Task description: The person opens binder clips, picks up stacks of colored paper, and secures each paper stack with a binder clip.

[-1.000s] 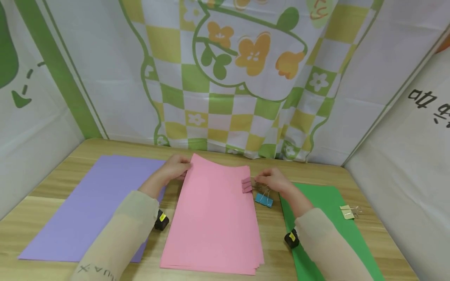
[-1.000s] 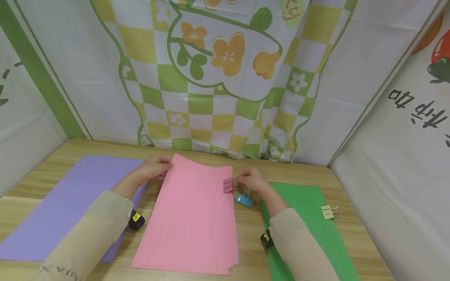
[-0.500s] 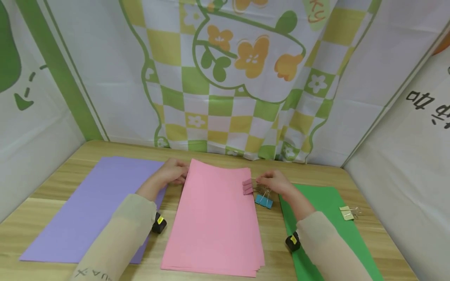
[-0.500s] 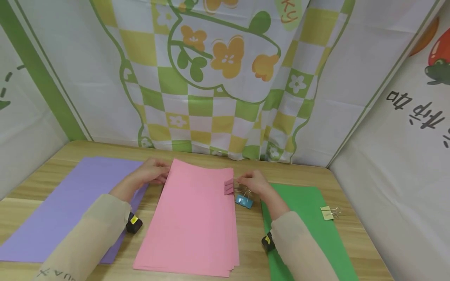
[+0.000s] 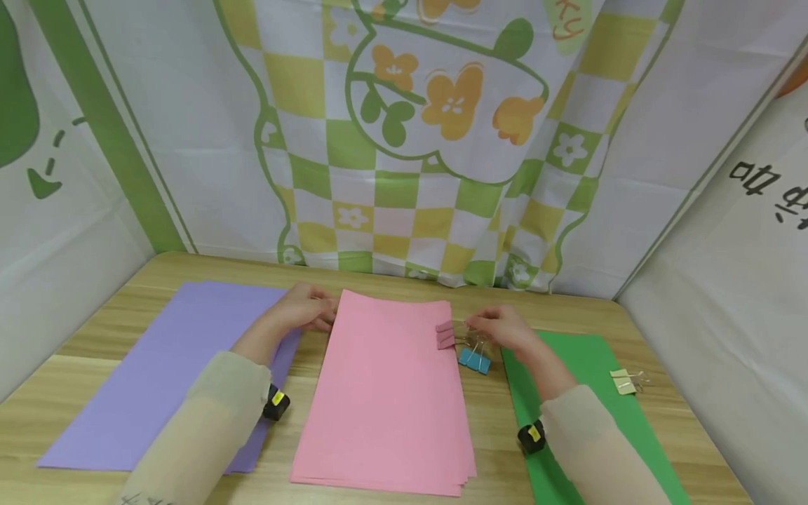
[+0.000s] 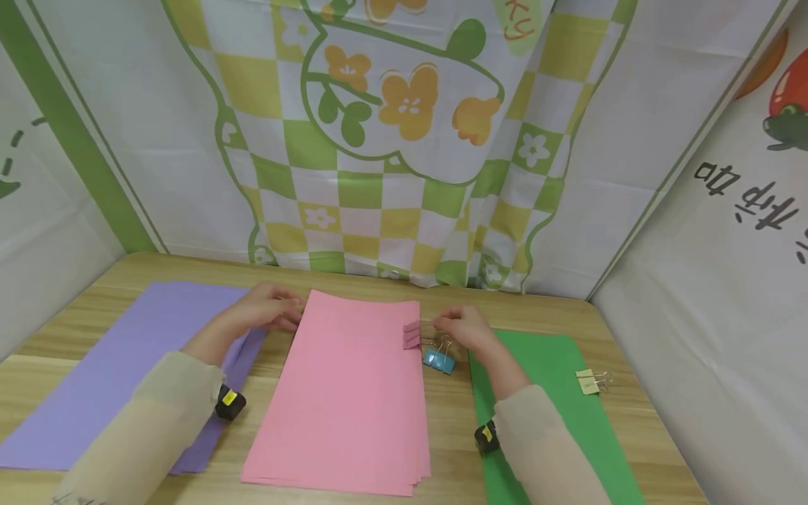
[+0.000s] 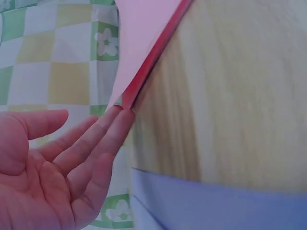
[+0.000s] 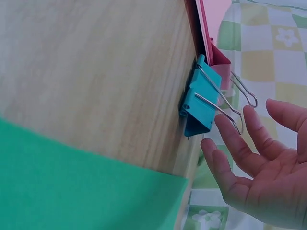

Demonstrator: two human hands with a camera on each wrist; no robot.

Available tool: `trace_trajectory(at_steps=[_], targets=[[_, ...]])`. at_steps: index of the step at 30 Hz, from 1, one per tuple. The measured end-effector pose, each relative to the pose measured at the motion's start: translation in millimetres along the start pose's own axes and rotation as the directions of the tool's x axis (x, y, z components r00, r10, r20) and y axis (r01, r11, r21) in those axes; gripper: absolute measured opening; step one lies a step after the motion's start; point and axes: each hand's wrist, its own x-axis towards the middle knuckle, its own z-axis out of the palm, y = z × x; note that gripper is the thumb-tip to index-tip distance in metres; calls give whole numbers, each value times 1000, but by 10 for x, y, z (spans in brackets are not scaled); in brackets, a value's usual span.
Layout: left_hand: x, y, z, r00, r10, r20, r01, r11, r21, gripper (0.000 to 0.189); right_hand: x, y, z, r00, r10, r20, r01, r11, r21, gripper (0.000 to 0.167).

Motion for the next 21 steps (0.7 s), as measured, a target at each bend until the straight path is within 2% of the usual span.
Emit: trace_trajectory(at_steps=[3, 7, 9, 11, 14, 16, 21], targets=[[-52, 50, -17, 1000, 9, 12, -9, 999, 33, 43, -37, 3, -26, 1000, 2, -2, -1, 1000, 10, 37], [-134, 123, -46, 1000, 11, 4, -11, 989, 145, 43, -100, -4, -76, 1000, 26, -4, -25, 999, 44, 43], [-181, 155, -58, 1000, 30, 6, -31, 982, 187, 42, -139, -10, -108, 999, 36, -9, -35, 997, 65, 46], [-230, 185, -66, 996, 82, 25, -85, 969, 234, 42, -181, -18, -141, 999, 40, -18, -39, 996, 83, 47], [-305, 225, -71, 982, 174, 72, -188, 930, 315, 40, -250, -35, -192, 999, 31, -28, -28, 993, 114, 48], [-353, 252, -74, 966, 236, 106, -259, 892, 371, 39, -292, -46, -225, 999, 20, -38, -15, 992, 128, 48], [-494, 296, -119, 939, 311, 150, -344, 819, 458, 37, -387, -58, -295, 998, -1, -58, 9, 989, 148, 49]])
